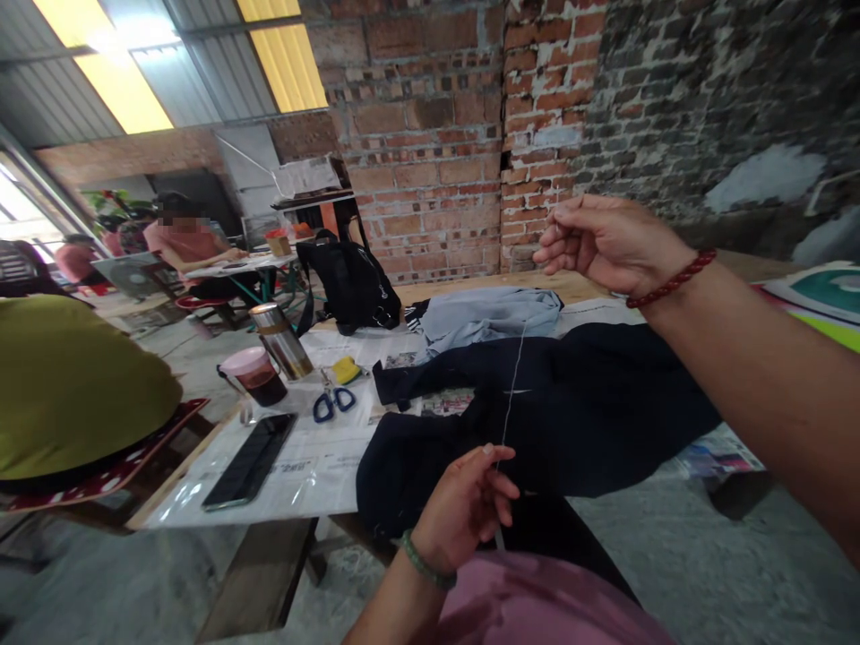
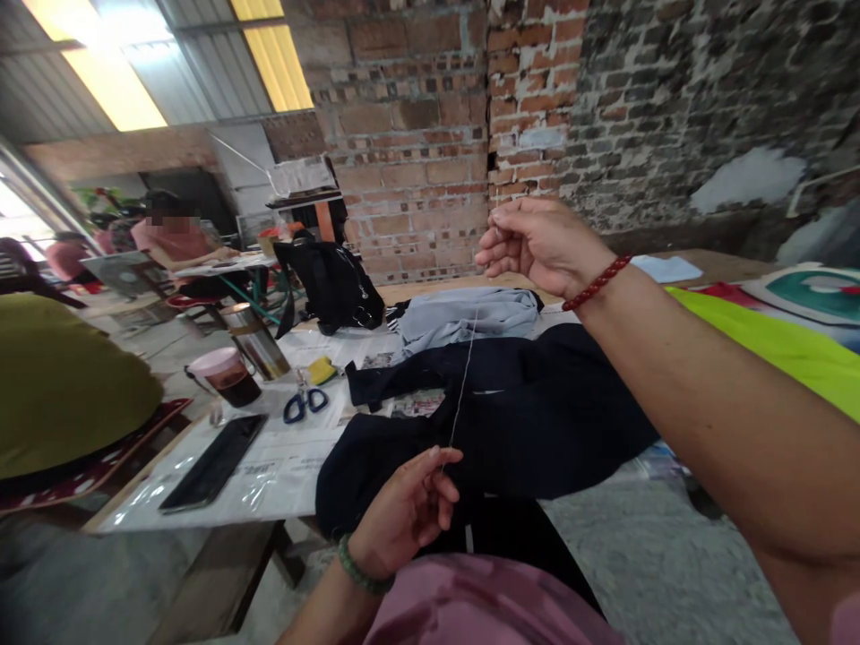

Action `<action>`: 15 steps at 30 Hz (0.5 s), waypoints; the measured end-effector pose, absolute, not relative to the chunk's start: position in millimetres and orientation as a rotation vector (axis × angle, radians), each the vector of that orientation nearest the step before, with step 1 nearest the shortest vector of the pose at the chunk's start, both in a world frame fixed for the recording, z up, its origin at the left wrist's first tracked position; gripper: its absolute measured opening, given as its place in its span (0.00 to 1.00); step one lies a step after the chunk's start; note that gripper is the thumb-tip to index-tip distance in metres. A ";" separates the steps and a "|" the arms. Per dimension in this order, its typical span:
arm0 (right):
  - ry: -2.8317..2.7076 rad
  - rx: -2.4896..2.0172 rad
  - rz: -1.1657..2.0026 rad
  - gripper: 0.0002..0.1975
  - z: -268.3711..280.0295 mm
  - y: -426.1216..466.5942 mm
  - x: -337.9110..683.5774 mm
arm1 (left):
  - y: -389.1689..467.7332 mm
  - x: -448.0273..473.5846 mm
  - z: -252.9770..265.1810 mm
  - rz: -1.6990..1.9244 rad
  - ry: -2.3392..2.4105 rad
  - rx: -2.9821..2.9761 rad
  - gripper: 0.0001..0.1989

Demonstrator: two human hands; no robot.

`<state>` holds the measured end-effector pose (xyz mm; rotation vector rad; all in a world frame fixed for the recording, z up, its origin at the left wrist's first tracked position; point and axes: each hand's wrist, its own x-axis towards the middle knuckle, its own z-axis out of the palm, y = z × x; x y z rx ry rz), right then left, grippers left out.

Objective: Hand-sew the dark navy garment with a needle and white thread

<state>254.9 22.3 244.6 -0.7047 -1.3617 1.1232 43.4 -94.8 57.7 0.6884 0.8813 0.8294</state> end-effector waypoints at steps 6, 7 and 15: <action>-1.377 -0.689 1.116 0.08 242.6 20.3 258.0 | -96.4 45.3 54.7 0.847 0.875 0.709 0.17; -1.377 -0.690 1.114 0.08 242.3 20.1 258.6 | -96.4 45.4 54.3 0.846 0.875 0.702 0.17; -1.347 -0.716 1.128 0.10 240.3 18.0 260.4 | -95.5 43.9 51.6 0.817 0.816 0.632 0.22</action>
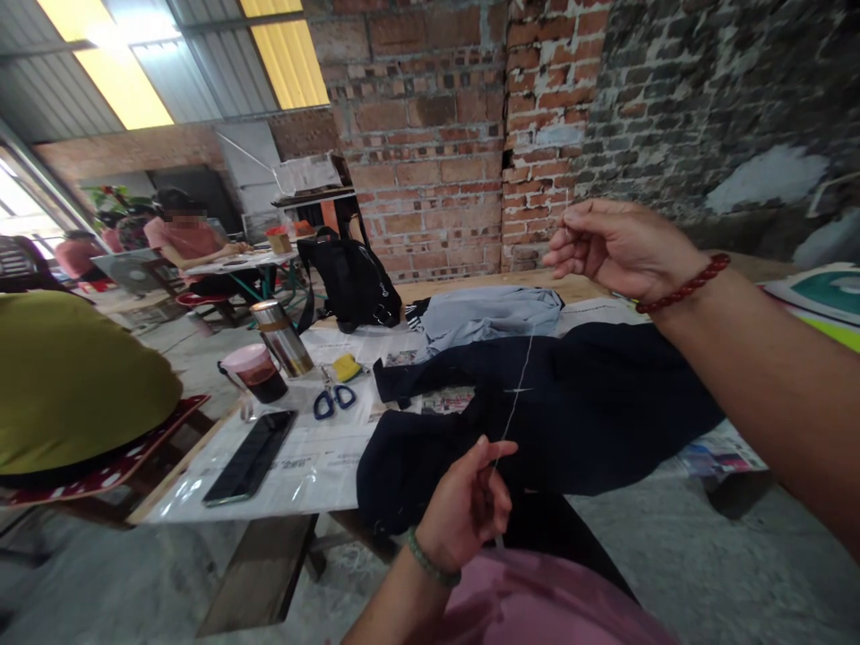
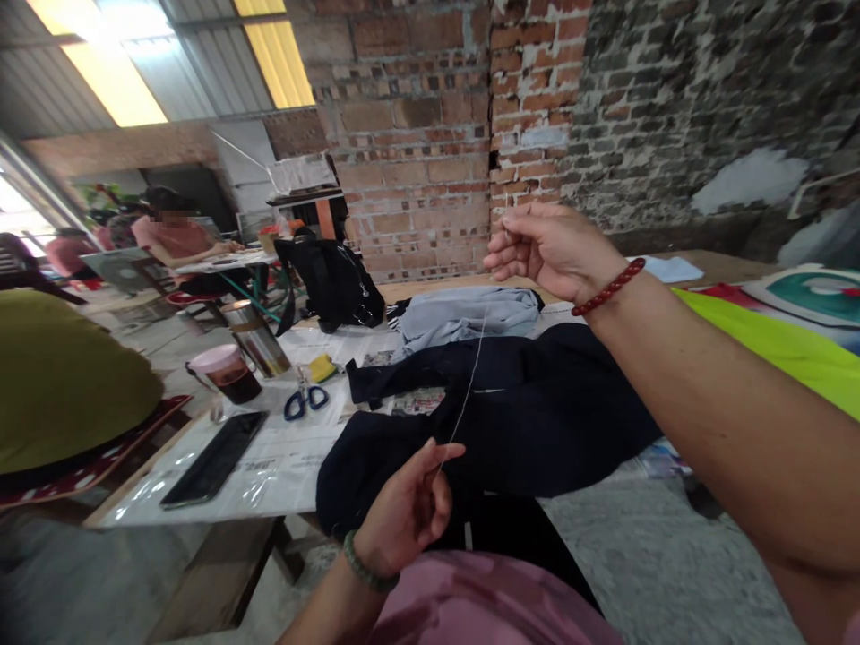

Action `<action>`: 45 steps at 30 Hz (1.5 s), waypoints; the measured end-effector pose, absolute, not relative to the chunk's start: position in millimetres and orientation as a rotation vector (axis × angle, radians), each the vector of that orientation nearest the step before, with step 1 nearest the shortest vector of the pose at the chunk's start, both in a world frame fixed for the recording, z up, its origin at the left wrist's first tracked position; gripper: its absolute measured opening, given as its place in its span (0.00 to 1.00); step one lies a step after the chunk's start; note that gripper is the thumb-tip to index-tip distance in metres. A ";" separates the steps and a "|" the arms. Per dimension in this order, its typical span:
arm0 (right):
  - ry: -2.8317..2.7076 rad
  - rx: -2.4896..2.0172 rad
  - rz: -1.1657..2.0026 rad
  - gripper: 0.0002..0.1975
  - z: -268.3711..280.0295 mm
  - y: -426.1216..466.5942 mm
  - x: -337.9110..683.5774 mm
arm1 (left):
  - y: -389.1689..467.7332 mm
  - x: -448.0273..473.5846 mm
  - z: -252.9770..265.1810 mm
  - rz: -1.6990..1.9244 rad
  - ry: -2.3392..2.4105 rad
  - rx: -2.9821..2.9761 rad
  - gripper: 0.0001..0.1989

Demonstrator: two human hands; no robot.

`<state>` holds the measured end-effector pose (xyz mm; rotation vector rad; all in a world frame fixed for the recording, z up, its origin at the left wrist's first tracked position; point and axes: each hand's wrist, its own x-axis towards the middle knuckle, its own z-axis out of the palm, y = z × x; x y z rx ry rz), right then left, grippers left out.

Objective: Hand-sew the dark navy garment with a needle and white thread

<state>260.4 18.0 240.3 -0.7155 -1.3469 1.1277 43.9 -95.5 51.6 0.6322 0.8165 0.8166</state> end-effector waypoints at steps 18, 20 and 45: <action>-1.297 -0.776 1.039 0.09 243.1 23.3 274.8 | -98.3 44.4 54.7 0.746 0.749 0.665 0.29; -1.291 -0.772 1.025 0.08 242.8 24.5 276.4 | -99.0 43.7 54.5 0.740 0.745 0.684 0.29; -1.312 -0.740 1.055 0.09 244.8 7.7 276.7 | -104.2 46.2 44.9 0.955 0.823 0.753 0.21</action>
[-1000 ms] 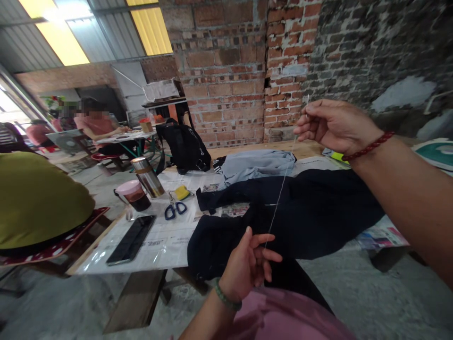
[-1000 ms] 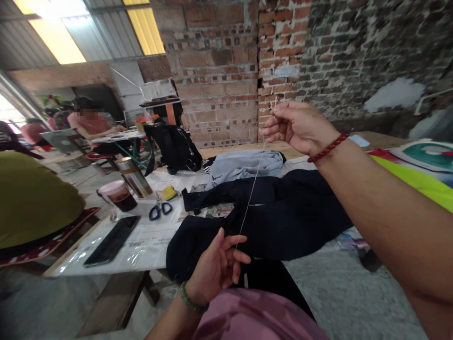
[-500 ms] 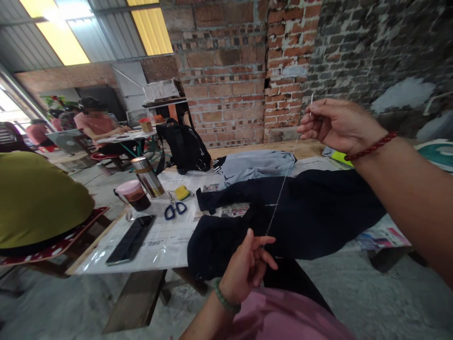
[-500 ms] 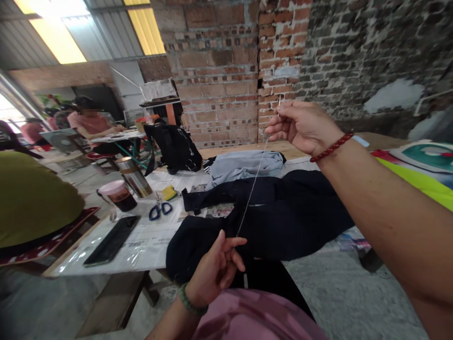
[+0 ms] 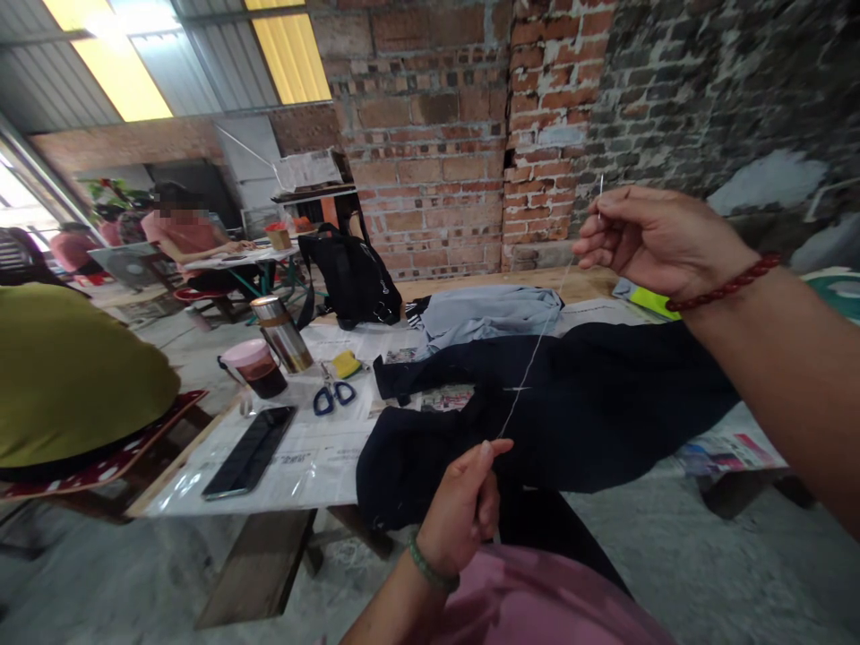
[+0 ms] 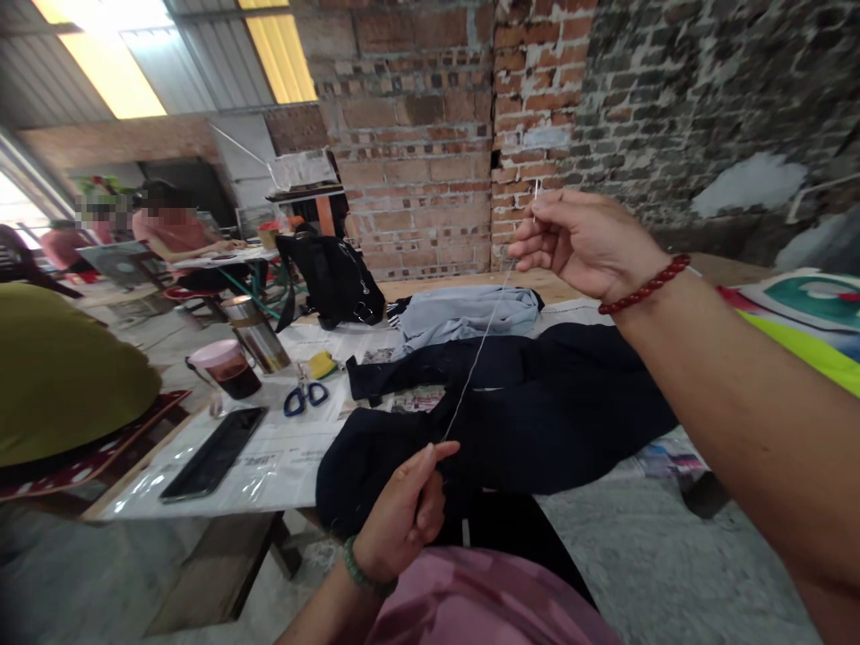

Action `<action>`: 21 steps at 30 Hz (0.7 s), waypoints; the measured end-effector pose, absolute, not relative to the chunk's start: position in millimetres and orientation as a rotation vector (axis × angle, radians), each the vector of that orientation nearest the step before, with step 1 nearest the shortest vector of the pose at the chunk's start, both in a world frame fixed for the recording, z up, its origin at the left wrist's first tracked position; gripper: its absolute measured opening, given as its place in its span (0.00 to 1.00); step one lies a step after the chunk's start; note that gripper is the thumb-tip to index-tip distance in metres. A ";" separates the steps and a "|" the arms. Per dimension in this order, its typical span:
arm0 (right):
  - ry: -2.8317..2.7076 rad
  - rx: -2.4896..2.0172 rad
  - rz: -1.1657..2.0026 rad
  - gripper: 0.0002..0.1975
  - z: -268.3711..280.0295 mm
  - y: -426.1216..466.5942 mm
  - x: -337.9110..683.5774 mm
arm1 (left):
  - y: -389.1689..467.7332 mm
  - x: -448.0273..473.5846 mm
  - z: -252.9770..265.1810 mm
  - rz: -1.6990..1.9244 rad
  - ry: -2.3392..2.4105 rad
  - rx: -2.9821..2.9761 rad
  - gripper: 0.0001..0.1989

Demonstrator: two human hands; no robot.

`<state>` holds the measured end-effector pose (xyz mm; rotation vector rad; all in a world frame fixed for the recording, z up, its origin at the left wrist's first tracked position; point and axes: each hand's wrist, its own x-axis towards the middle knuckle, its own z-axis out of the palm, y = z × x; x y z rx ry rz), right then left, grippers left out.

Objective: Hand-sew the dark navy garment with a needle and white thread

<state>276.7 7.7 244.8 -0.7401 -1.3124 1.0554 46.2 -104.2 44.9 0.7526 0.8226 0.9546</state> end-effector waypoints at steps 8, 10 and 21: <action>-1.315 -0.745 1.064 0.09 238.7 3.6 284.8 | -103.9 46.3 45.5 0.960 0.790 0.722 0.14; -1.314 -0.744 1.067 0.09 237.6 4.0 287.9 | -104.0 47.1 46.9 0.967 0.804 0.717 0.14; -1.204 -0.825 1.093 0.05 221.1 -4.7 299.0 | -102.8 49.1 49.0 1.127 0.876 0.759 0.11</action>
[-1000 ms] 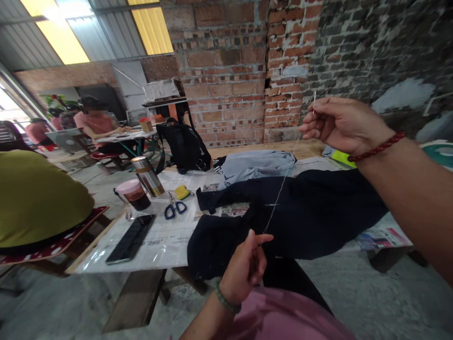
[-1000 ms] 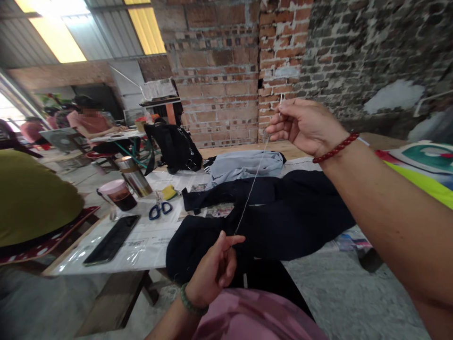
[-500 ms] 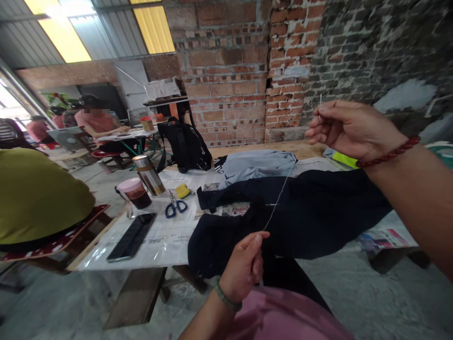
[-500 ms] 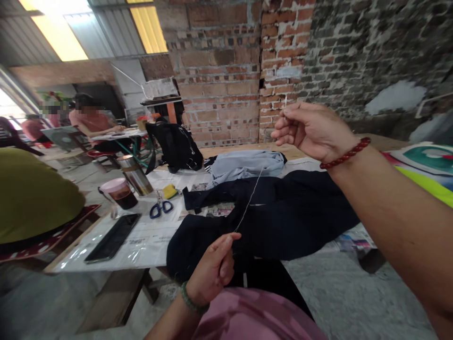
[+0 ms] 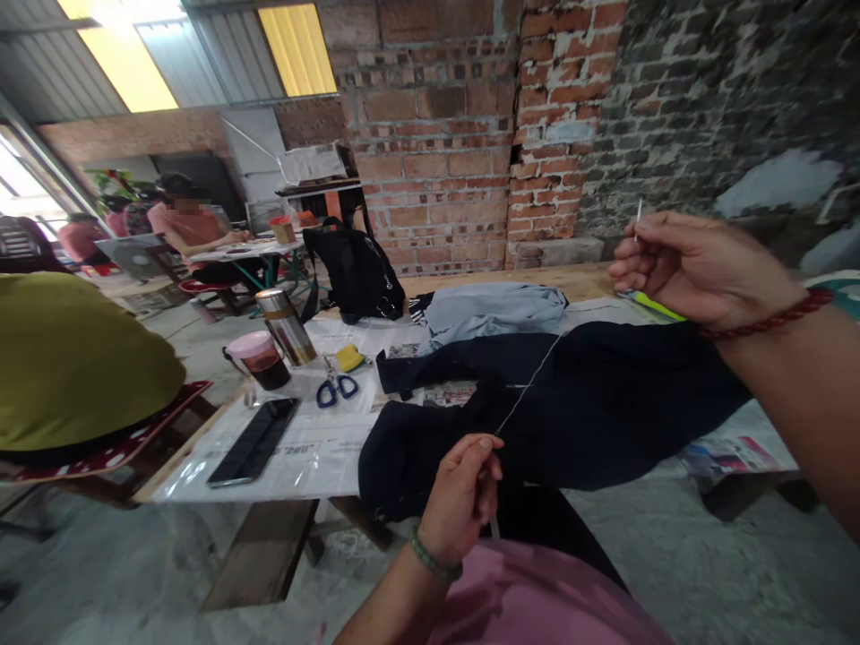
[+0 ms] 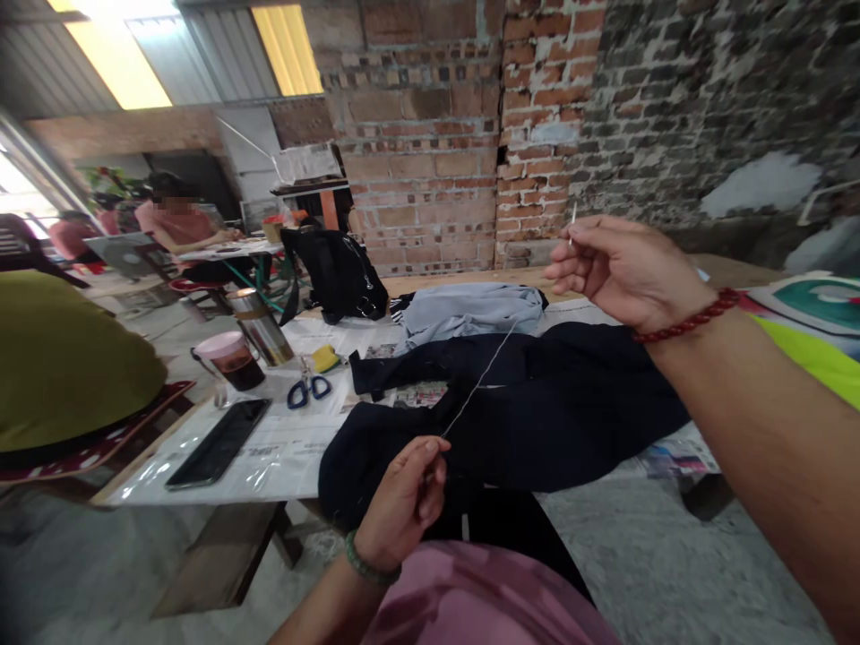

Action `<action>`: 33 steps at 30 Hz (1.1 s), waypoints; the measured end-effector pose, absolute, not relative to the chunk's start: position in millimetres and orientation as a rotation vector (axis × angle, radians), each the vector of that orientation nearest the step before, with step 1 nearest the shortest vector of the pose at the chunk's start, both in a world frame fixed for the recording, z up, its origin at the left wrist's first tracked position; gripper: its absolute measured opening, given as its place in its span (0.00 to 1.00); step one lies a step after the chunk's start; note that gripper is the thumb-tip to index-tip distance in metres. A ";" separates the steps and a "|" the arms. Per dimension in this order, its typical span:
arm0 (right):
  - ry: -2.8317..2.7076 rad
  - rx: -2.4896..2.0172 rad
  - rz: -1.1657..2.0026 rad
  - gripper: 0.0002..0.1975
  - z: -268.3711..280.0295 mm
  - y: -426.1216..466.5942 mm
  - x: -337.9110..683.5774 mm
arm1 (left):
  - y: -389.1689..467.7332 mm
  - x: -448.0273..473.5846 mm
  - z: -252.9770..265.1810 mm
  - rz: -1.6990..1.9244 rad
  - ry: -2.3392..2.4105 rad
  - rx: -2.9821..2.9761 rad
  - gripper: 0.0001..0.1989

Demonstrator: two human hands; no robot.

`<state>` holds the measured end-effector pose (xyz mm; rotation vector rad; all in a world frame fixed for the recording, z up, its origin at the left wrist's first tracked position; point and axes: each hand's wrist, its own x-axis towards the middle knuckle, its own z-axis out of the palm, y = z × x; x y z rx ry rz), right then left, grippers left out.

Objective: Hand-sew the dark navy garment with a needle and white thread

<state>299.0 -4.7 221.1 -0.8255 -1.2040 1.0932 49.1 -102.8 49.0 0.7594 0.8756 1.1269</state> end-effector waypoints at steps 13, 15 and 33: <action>-1.042 -0.846 0.864 0.04 214.4 -18.0 310.8 | -103.4 50.6 48.7 1.219 1.010 0.795 0.11; -1.092 -0.815 0.828 0.04 218.7 -17.5 312.5 | -103.0 51.0 48.0 1.219 1.010 0.797 0.11; -1.089 -0.698 0.744 0.07 244.5 -6.8 306.2 | -103.9 46.7 51.3 1.290 0.961 0.822 0.10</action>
